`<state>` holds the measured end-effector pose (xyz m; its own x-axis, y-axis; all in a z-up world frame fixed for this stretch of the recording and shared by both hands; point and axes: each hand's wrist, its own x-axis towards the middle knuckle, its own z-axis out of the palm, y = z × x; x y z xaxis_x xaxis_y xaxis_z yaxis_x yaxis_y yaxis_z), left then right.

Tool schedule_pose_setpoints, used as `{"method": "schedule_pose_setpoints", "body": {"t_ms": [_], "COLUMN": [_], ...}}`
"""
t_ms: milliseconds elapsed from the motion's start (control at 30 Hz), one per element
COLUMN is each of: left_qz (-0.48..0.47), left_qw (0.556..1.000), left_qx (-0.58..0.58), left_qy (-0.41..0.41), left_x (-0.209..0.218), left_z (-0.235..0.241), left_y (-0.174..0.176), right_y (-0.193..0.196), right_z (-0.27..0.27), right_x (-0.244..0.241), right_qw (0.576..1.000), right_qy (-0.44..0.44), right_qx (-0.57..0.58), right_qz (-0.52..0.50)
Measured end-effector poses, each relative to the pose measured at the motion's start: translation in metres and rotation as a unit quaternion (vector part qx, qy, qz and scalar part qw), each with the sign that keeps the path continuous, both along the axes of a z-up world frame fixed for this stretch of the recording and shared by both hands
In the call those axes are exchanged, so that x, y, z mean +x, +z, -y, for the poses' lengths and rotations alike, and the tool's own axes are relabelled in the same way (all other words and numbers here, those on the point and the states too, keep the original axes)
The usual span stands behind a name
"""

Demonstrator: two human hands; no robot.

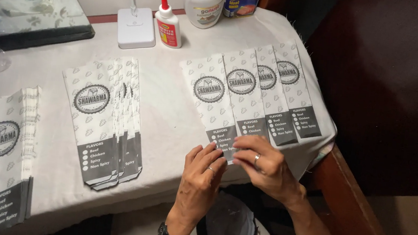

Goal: Applying glue to paper wrappers and folding them to assemble food packaging.

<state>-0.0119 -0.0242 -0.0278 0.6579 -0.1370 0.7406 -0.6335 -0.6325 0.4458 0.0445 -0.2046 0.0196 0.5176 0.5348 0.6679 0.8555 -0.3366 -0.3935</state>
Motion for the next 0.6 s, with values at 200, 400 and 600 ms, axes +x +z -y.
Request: {"method": "schedule_pose_setpoints", "body": {"t_ms": [200, 400, 600], "left_qz": [0.001, -0.005, -0.091], "left_qw": [1.000, 1.000, 0.988], "left_qx": [0.017, -0.004, -0.101], "left_qy": [-0.002, 0.021, 0.073], "left_x": [0.001, 0.005, 0.008], "left_z": [-0.001, 0.005, 0.015], "left_y": [-0.001, -0.007, -0.006], "right_y": [-0.013, -0.009, -0.009], "right_z": [0.011, 0.006, 0.002], "right_x": [-0.002, 0.002, 0.003], "right_qw": [0.999, 0.998, 0.995], "right_qy": [0.034, 0.054, 0.000], "right_qx": [-0.032, -0.015, -0.023], "right_qz": [0.015, -0.010, -0.098]}}
